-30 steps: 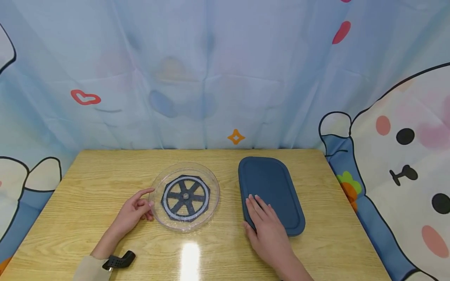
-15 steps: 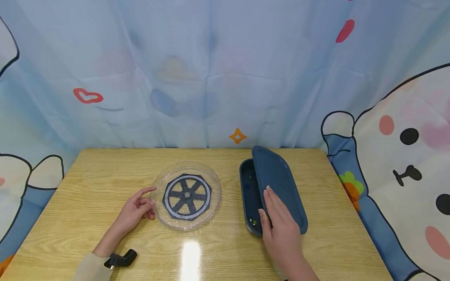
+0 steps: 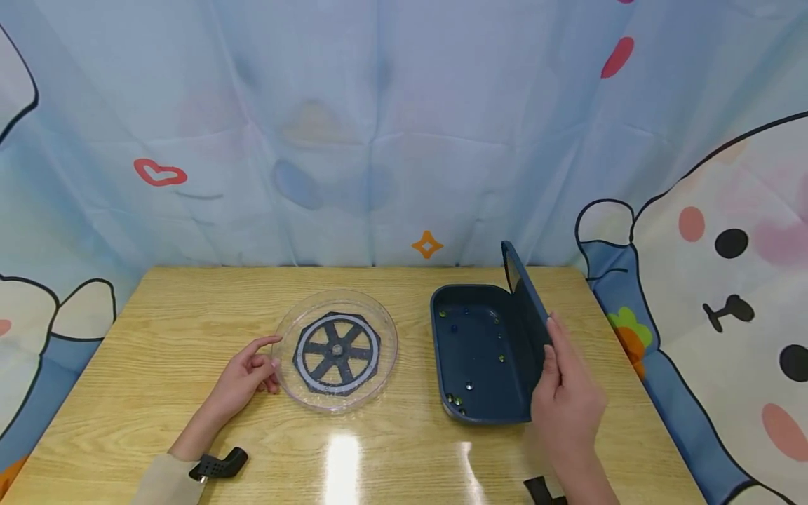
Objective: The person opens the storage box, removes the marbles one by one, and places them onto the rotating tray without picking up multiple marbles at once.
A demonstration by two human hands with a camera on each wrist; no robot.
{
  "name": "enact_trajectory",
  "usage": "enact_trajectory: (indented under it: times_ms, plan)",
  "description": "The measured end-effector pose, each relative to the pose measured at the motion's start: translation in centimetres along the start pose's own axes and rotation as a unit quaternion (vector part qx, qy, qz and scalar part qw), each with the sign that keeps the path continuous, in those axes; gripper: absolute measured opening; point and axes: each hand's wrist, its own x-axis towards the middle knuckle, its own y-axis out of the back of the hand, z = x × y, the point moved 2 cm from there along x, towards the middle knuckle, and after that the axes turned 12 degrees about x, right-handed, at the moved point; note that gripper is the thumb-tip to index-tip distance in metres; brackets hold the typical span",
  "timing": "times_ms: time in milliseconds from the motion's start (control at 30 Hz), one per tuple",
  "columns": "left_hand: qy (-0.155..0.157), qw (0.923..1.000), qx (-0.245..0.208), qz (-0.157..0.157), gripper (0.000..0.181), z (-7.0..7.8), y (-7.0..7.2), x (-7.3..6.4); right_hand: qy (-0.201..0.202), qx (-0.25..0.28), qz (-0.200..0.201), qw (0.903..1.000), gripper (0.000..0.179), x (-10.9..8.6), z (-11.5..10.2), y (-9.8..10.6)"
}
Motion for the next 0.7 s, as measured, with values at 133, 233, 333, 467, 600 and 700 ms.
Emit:
enact_trajectory:
  times_ms: [133,233,333,467,600,700]
  plan:
    - [0.004,0.9999,0.010,0.000,0.048,0.0,0.0,0.0,0.002,-0.018,0.069,0.9975,0.031,1.2,1.6,1.4]
    - [0.005,0.9999,0.011,0.000,0.047,0.1,0.0,0.0,-0.019,-0.051,0.108,0.9926,0.027,1.8,2.8,2.6]
    - [0.002,1.0000,0.006,-0.001,0.047,0.0,0.0,0.0,-0.065,-0.087,0.128,0.9858,0.028,1.9,3.9,3.6]
    - [0.001,1.0000,0.001,0.000,0.048,0.0,-0.1,0.1,-0.136,-0.107,0.144,0.9744,0.030,1.2,5.3,4.3]
    - [0.001,1.0000,-0.002,0.002,0.048,-0.1,-0.1,0.1,-0.212,-0.105,0.157,0.9589,0.031,0.2,6.9,4.5]
    - [-0.001,1.0000,0.000,0.000,0.047,-0.1,0.0,0.0,-0.259,-0.108,0.166,0.9454,0.031,-0.5,8.1,4.8]
